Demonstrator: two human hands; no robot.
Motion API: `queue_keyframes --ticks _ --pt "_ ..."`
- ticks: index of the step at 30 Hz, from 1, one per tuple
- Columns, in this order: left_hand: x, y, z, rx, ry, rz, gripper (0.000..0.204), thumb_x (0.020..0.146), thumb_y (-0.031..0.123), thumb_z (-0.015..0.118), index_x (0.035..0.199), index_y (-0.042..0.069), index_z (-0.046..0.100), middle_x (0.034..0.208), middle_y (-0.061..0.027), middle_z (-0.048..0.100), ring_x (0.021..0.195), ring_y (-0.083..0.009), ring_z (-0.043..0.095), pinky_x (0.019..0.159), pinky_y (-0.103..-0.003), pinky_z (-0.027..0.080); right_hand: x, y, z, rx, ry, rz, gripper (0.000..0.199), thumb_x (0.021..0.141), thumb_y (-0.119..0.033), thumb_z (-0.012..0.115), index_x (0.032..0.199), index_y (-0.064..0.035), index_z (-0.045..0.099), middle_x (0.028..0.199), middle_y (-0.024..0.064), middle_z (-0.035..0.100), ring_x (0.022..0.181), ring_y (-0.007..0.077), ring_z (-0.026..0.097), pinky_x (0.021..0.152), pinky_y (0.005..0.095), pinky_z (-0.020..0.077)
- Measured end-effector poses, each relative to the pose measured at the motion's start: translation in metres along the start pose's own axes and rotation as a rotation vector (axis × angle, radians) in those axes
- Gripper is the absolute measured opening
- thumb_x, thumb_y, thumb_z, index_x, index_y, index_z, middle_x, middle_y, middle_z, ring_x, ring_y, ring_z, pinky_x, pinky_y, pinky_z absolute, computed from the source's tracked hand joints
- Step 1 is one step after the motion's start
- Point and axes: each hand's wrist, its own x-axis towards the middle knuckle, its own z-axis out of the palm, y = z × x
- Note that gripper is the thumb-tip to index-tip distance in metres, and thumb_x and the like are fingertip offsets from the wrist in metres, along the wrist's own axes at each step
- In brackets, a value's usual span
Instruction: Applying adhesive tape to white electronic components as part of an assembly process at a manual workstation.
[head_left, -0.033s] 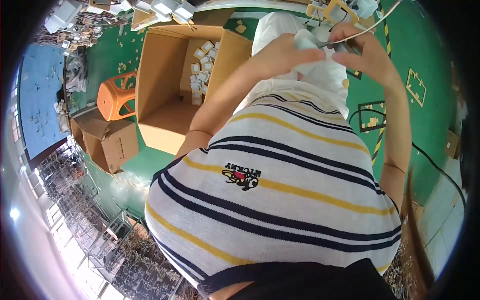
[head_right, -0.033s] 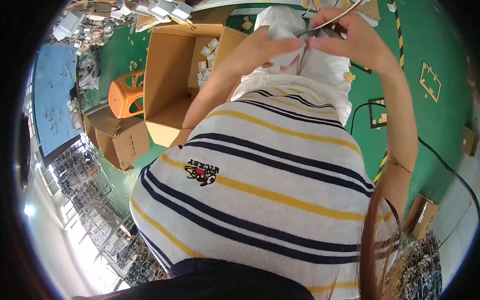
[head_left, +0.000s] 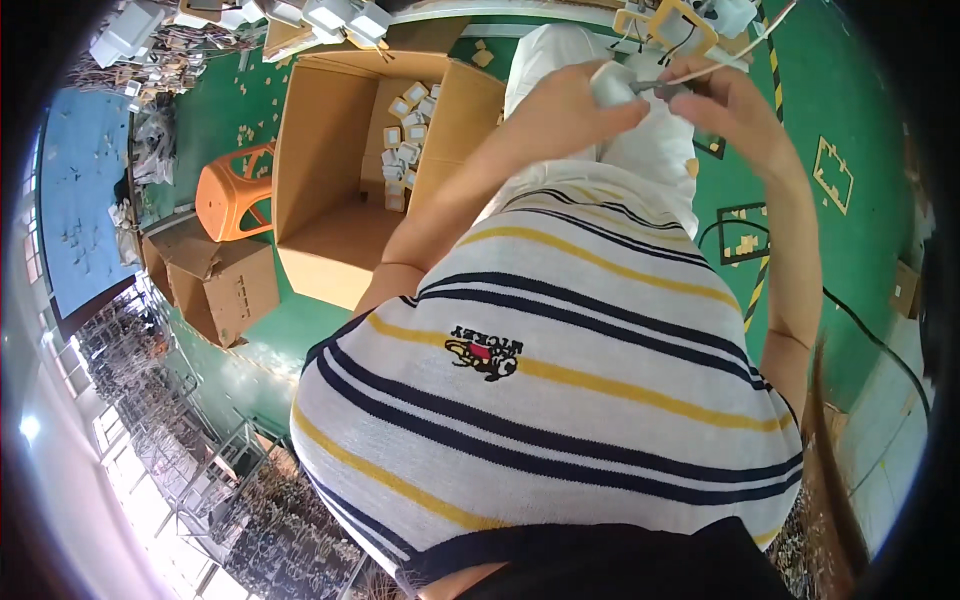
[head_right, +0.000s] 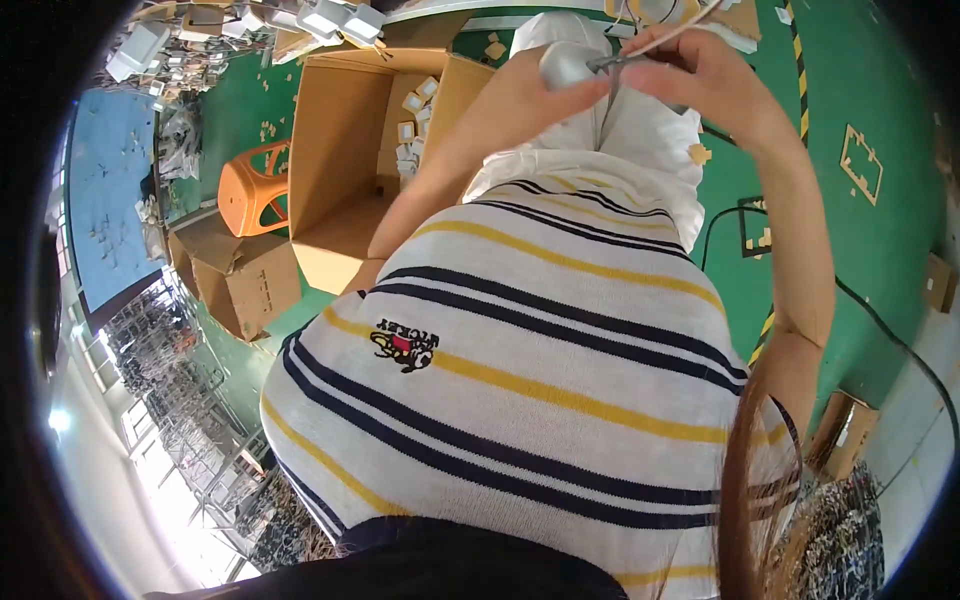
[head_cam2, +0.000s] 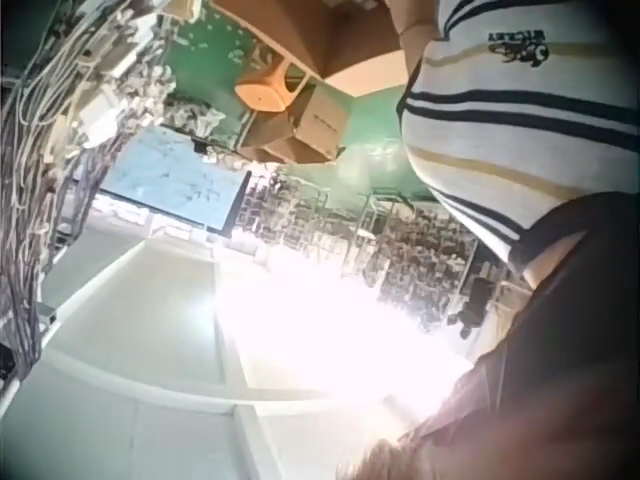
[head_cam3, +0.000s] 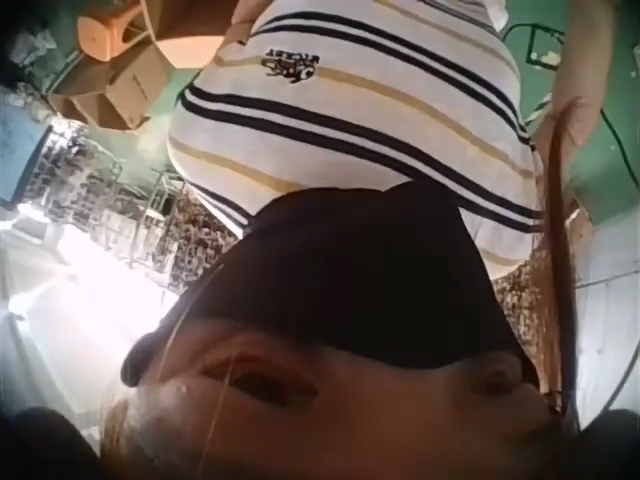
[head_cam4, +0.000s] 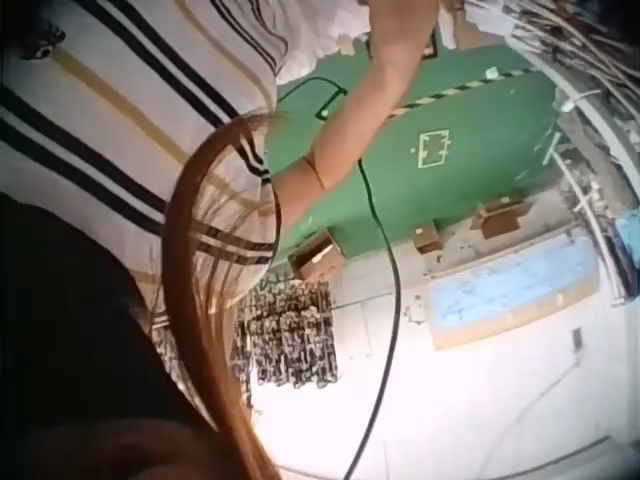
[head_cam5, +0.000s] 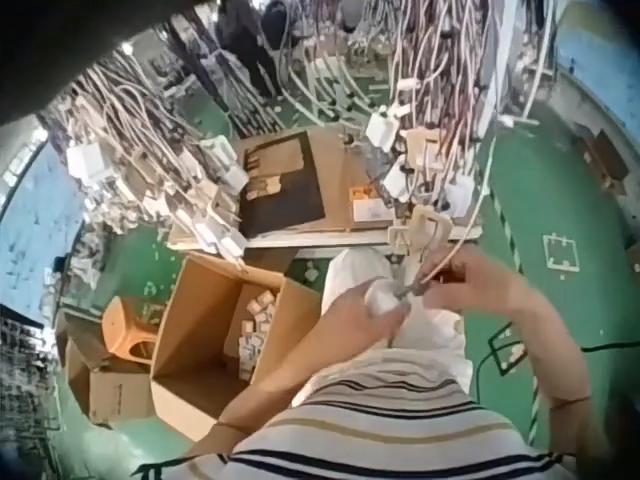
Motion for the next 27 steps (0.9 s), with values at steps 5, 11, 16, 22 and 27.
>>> queue_keyframes --ticks 5,11,16,22,27 --pt "0.002 -0.002 -0.003 0.532 0.347 0.095 0.054 0.078 0.046 0.065 0.109 0.001 0.061 0.074 -0.0067 0.062 0.064 -0.0159 0.059 0.053 -0.026 0.046 -0.005 0.014 0.013 0.895 0.115 -0.002 0.037 0.083 -0.016 0.061 0.117 -0.0028 0.055 0.1 0.0042 0.055 0.085 0.0126 0.053 0.077 0.0253 0.0439" --pt "0.0 0.008 0.003 -0.113 -0.314 -0.264 0.045 0.086 0.046 0.055 0.102 0.005 0.064 0.069 -0.0039 0.06 0.055 -0.0105 0.054 0.044 -0.022 0.036 0.03 -0.001 0.03 0.561 0.258 -0.384 0.044 0.078 -0.016 0.067 0.118 -0.0037 0.052 0.102 0.003 0.051 0.099 0.0136 0.048 0.083 0.0262 0.0426" --pt "0.0 0.005 -0.01 -0.246 -0.158 -0.235 0.045 0.081 0.048 0.059 0.097 0.007 0.065 0.065 -0.0069 0.062 0.054 -0.0158 0.059 0.041 -0.028 0.039 0.017 0.025 0.012 0.304 -0.006 -0.264 0.039 0.077 -0.017 0.069 0.11 -0.0025 0.056 0.103 0.0034 0.057 0.098 0.0133 0.052 0.084 0.0262 0.0433" --pt "-0.003 -0.013 -0.003 0.719 0.412 0.03 0.052 0.07 0.041 0.067 0.1 -0.001 0.061 0.075 -0.018 0.065 0.072 -0.036 0.063 0.066 -0.042 0.051 0.001 0.001 0.037 0.747 0.12 0.088 0.037 0.074 -0.019 0.075 0.1 -0.0015 0.057 0.096 0.005 0.059 0.078 0.0122 0.057 0.073 0.0246 0.0469" --pt "-0.011 -0.004 0.013 0.566 0.159 -0.019 0.052 0.07 0.039 0.069 0.102 0.0 0.062 0.08 -0.0197 0.065 0.078 -0.0342 0.064 0.071 -0.04 0.05 0.034 0.009 0.079 0.45 0.753 -0.103 0.024 0.083 -0.015 0.067 0.1 -0.0018 0.058 0.104 0.0065 0.059 0.085 0.0114 0.057 0.075 0.0252 0.0463"
